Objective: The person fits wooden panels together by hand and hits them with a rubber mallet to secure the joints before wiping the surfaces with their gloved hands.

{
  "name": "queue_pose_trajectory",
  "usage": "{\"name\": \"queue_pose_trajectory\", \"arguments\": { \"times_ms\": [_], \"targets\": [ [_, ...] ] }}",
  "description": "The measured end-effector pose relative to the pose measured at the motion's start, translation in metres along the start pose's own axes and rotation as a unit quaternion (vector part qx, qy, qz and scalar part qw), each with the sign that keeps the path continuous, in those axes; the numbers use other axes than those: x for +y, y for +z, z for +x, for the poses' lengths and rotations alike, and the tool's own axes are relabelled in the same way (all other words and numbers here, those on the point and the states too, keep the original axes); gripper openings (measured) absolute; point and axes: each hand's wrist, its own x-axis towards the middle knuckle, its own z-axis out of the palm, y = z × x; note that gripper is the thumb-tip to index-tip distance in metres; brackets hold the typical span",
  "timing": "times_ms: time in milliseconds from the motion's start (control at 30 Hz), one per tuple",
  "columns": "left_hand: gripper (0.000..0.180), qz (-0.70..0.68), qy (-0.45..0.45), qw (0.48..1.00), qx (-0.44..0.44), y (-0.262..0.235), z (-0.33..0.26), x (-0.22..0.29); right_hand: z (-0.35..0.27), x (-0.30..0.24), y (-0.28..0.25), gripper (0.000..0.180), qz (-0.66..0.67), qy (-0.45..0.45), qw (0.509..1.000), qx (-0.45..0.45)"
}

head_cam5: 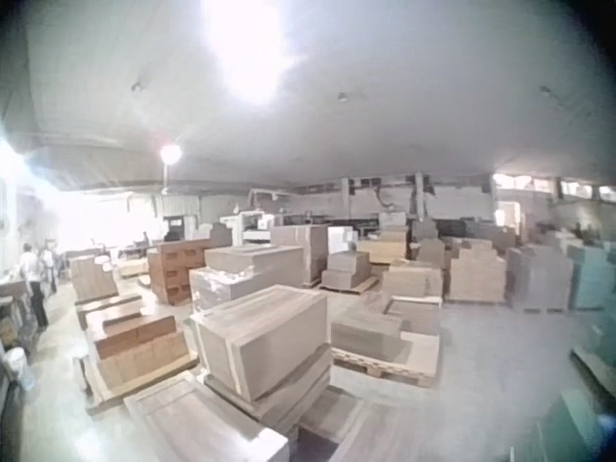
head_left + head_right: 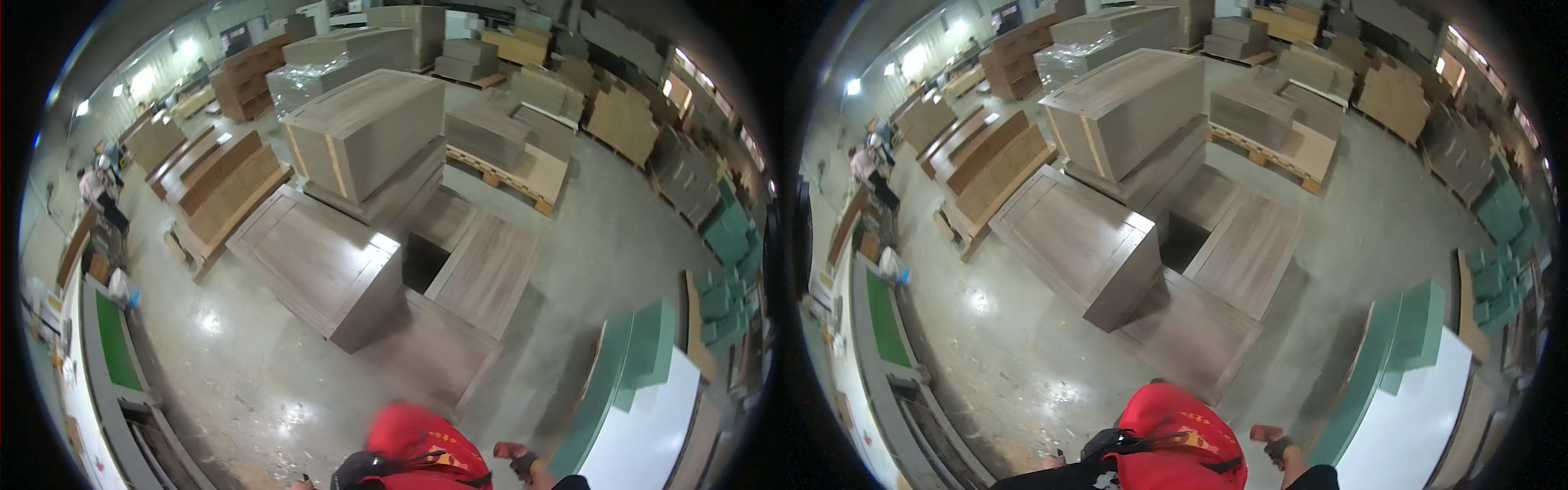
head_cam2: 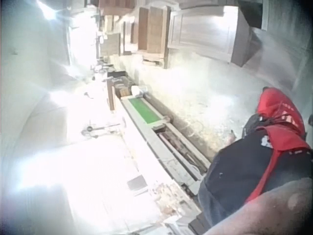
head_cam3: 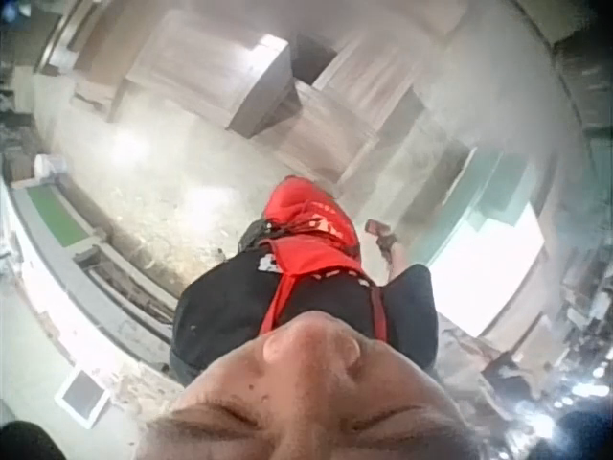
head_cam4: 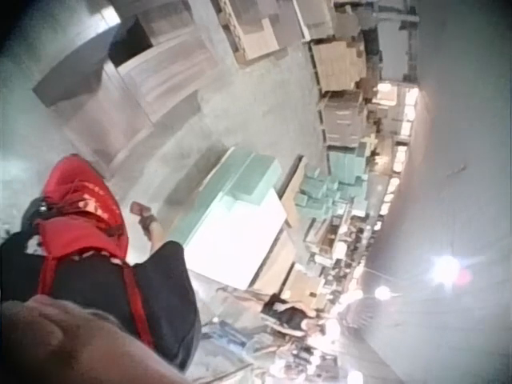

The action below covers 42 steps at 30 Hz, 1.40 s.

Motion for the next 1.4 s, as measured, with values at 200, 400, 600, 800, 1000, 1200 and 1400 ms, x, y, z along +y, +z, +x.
{"name": "queue_pose_trajectory", "arguments": {
  "times_ms": [200, 400, 600, 800, 1000, 1200, 1400],
  "targets": [
    [0.021, -0.258, 0.036, 0.965, 0.014, -0.050, 0.032, 0.035, 0.023, -0.092, -0.040, 0.023, -0.083, -0.213, 0.962, 0.147],
    [0.019, -0.311, 0.328, 0.888, -0.083, -0.136, -0.057, 0.355, -0.011, -0.204, -0.122, 0.053, 0.252, -0.189, 0.916, 0.250],
    [0.012, -0.448, 0.396, 0.762, -0.251, -0.184, -0.111, 0.551, 0.072, -0.293, -0.161, 0.065, 0.162, -0.211, 0.866, 0.424],
    [0.013, -0.473, 0.351, 0.771, -0.242, -0.181, -0.092, 0.595, 0.113, -0.355, -0.104, 0.053, 0.211, -0.161, 0.901, 0.342],
    [0.014, -0.454, 0.297, 0.819, -0.189, -0.149, -0.075, 0.593, 0.098, -0.348, -0.089, 0.048, -0.022, -0.175, 0.977, 0.121],
    [0.039, -0.284, 0.282, 0.882, -0.249, -0.052, -0.043, 0.599, 0.090, -0.413, -0.172, 0.036, 0.350, -0.341, 0.867, 0.096],
    [0.074, -0.113, 0.284, 0.935, -0.178, -0.037, -0.057, 0.659, 0.067, -0.463, -0.210, 0.022, 0.634, -0.371, 0.670, -0.105]
  ]
}}
